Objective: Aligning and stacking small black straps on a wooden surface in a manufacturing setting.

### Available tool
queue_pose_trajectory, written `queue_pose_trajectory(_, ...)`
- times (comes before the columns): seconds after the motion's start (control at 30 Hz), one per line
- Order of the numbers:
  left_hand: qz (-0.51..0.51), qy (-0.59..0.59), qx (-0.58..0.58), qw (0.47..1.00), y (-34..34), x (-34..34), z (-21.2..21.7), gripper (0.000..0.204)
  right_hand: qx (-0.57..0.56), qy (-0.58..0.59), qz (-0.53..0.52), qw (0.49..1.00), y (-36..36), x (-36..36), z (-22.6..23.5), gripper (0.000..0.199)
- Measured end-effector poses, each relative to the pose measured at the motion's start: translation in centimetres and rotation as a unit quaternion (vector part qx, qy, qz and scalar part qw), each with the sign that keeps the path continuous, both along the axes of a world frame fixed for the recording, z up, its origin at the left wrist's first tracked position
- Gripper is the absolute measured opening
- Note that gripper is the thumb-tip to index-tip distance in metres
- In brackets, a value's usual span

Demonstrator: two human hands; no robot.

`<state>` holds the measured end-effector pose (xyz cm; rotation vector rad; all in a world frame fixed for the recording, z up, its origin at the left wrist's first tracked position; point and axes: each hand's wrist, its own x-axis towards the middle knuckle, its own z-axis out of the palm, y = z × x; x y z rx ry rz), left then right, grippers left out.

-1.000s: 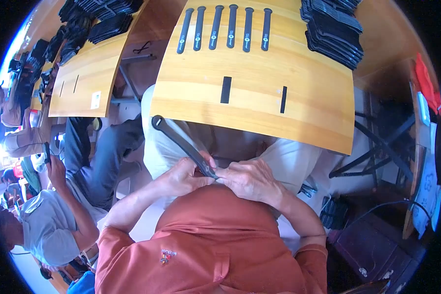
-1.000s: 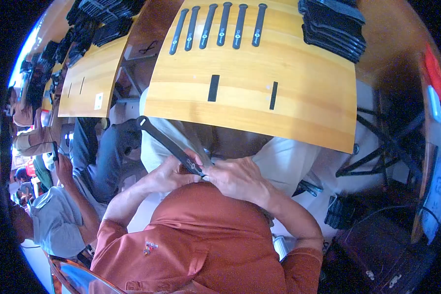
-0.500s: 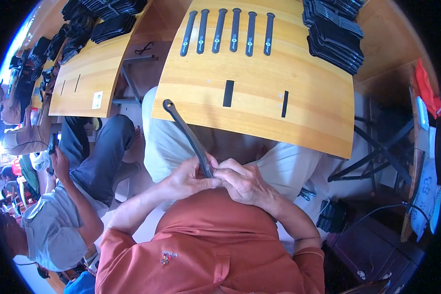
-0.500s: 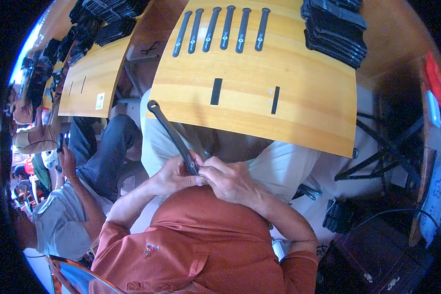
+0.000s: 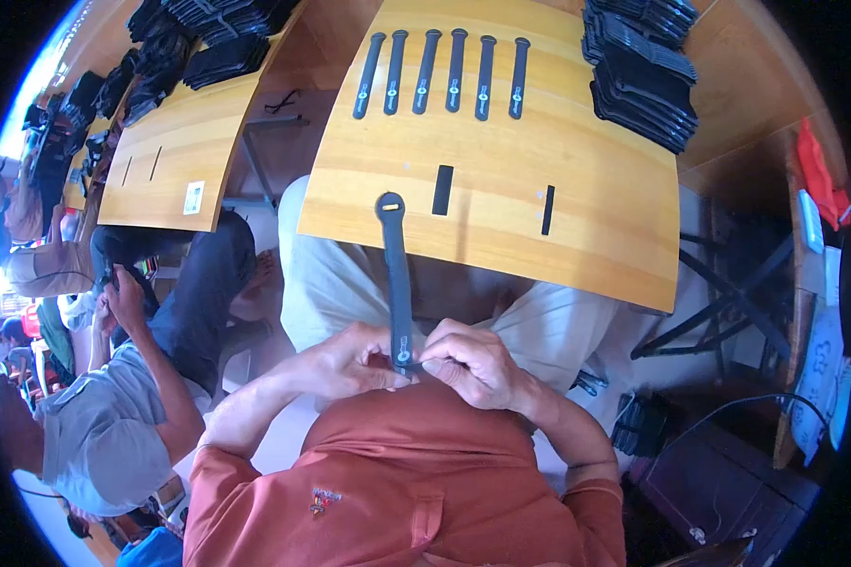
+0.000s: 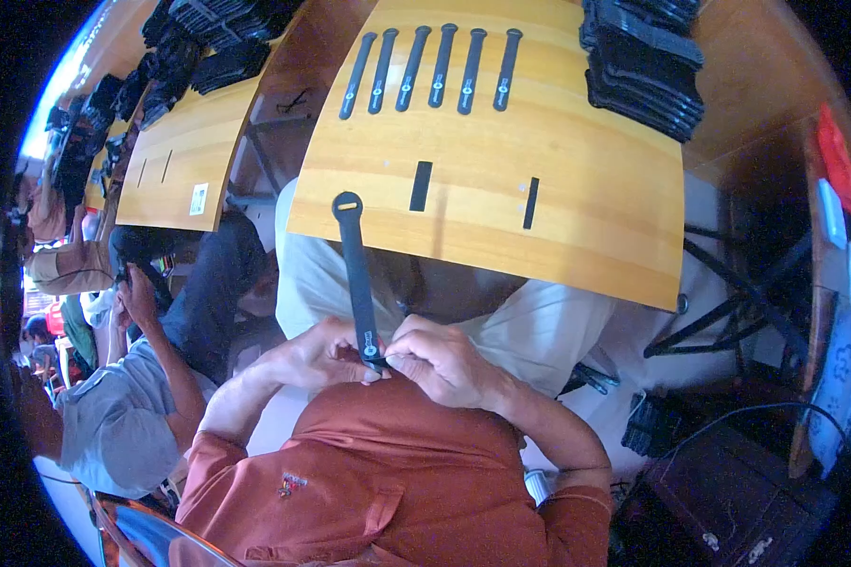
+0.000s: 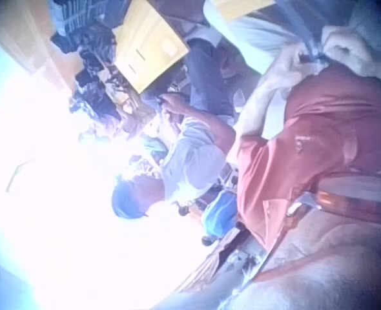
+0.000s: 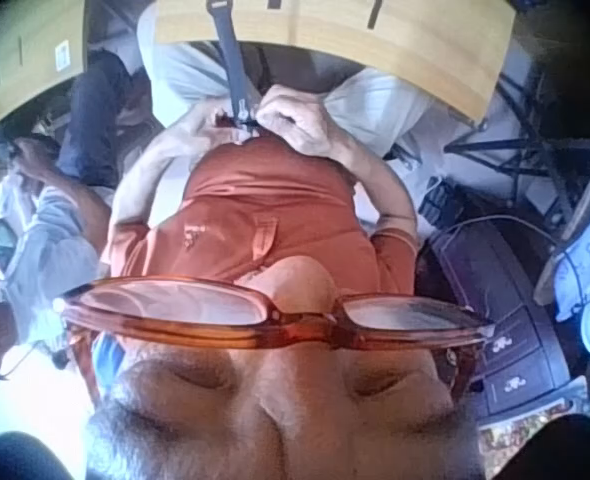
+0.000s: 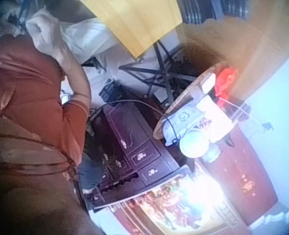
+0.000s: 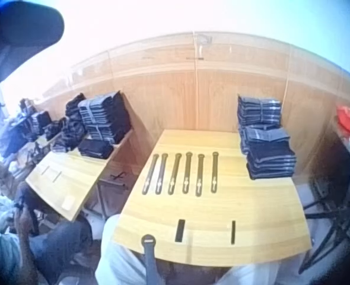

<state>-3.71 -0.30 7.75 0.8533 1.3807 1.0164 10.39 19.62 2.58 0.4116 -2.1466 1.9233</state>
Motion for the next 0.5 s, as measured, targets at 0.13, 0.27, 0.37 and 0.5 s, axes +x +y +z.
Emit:
queue_pose_trajectory(0.13,-0.026,0.033,0.019,0.999,-0.9,0.0,-1.2,0.019,0.013,0.025,-0.097,0.995,1.1,-0.2,0.8,0.007)
queue_pose_trajectory(0.27,0.038,0.021,0.014,0.999,-0.4,0.9,-1.4,0.020,0.068,0.104,-0.113,0.986,-0.7,-1.0,1.0,0.014)
queue_pose_trajectory(0.37,0.070,0.003,0.038,0.997,-0.2,1.4,-2.4,0.021,0.110,0.151,-0.133,0.973,-1.5,-1.2,0.5,0.021)
queue_pose_trajectory(0.5,0.112,0.010,0.050,0.992,-0.3,1.9,-2.8,0.017,0.168,0.180,-0.117,0.962,-1.5,-1.0,1.2,0.023)
